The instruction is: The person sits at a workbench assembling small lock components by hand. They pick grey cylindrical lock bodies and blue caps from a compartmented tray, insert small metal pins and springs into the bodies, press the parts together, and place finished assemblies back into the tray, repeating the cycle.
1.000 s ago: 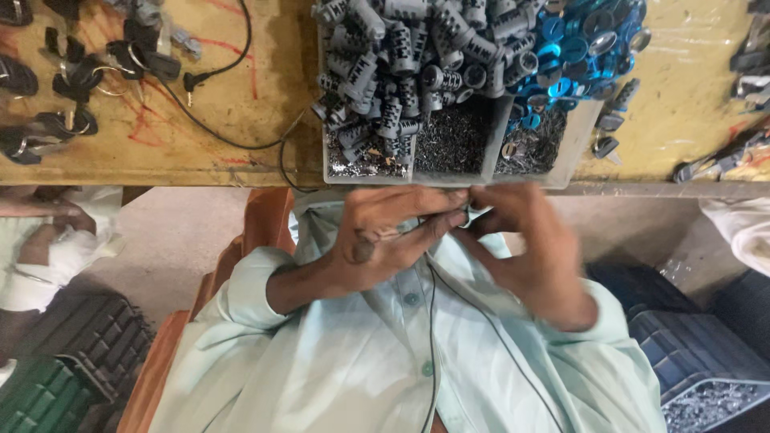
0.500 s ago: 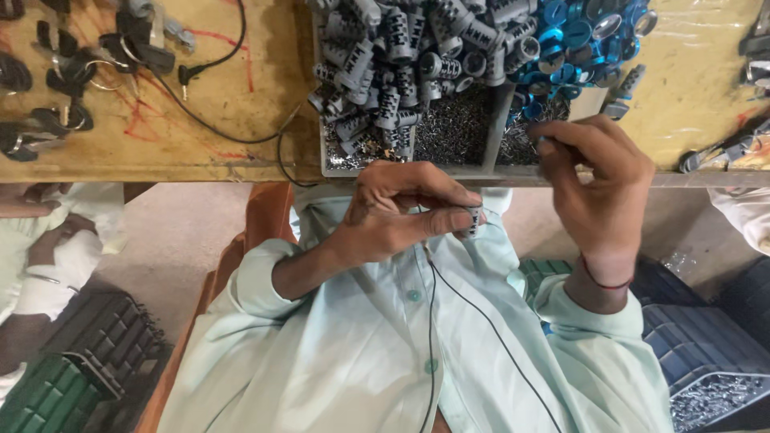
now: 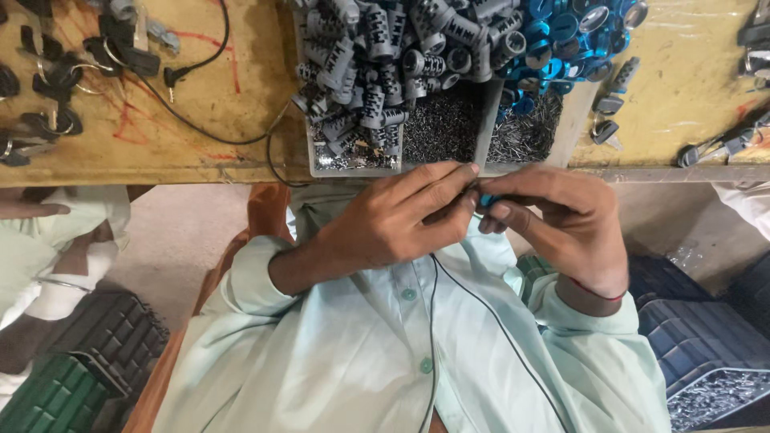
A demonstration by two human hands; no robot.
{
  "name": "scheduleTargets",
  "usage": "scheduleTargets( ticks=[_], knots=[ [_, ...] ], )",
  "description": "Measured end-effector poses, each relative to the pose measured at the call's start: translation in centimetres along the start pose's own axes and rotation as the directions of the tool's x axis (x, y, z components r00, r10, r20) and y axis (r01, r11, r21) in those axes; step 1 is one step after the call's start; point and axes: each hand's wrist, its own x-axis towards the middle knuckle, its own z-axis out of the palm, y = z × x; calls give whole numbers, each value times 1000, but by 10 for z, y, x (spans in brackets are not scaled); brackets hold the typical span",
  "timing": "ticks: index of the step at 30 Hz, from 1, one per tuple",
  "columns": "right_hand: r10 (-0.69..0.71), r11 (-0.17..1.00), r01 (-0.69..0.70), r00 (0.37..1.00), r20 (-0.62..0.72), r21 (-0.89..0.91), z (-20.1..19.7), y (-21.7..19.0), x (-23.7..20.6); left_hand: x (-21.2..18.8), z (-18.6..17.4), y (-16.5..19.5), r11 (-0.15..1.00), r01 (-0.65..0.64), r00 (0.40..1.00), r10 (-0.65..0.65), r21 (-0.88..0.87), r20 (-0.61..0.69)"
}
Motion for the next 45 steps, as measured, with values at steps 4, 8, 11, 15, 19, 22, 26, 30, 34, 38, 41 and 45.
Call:
scheduleTargets(
  ticks=[4,8,11,15,19,22,26,30,34,38,41,45],
  knots=[
    [51,998,-52,998,45,19,-6,5,2,1,-4,-2,998,-57,998,57,17,4],
    [164,973,-161,987,-1,164,-6,9,1,2,-4,-1,998,-69,997,69,12,18],
    [166,962,-161,986,-5,220,-3,8,2,2,-2,-1,997,-83,996,83,1,11],
    [179,936,-186,983,49,300,1,15,6,1,0,-4,994,-110,994,110,11,-9],
    [188,939,-229,967,174,257,-5,35,6,6,-1,-4,989,-140,987,137,-34,-83],
    [26,895,-156,953,301,418,-5,45,6,13,7,11,843,116,966,-218,-526,-137],
    [12,781,-142,977,213,608,19,39,6,15,13,21,828,249,932,-346,-502,-108],
    [166,887,-228,969,183,401,5,17,-3,15,15,22,859,233,944,-313,-456,-106],
    [-281,540,-191,878,-389,-820,-50,26,-20,14,11,9,873,142,961,-235,-466,-148],
    [-269,667,-135,873,-406,-733,-79,57,-16,13,13,5,807,98,966,-219,-582,-141],
    [-194,876,-72,852,-487,-476,-75,48,-12,10,17,6,769,73,974,-193,-635,-121],
    [-173,940,309,798,-578,146,-38,18,-14,7,21,8,767,88,975,-197,-635,-103]
  ],
)
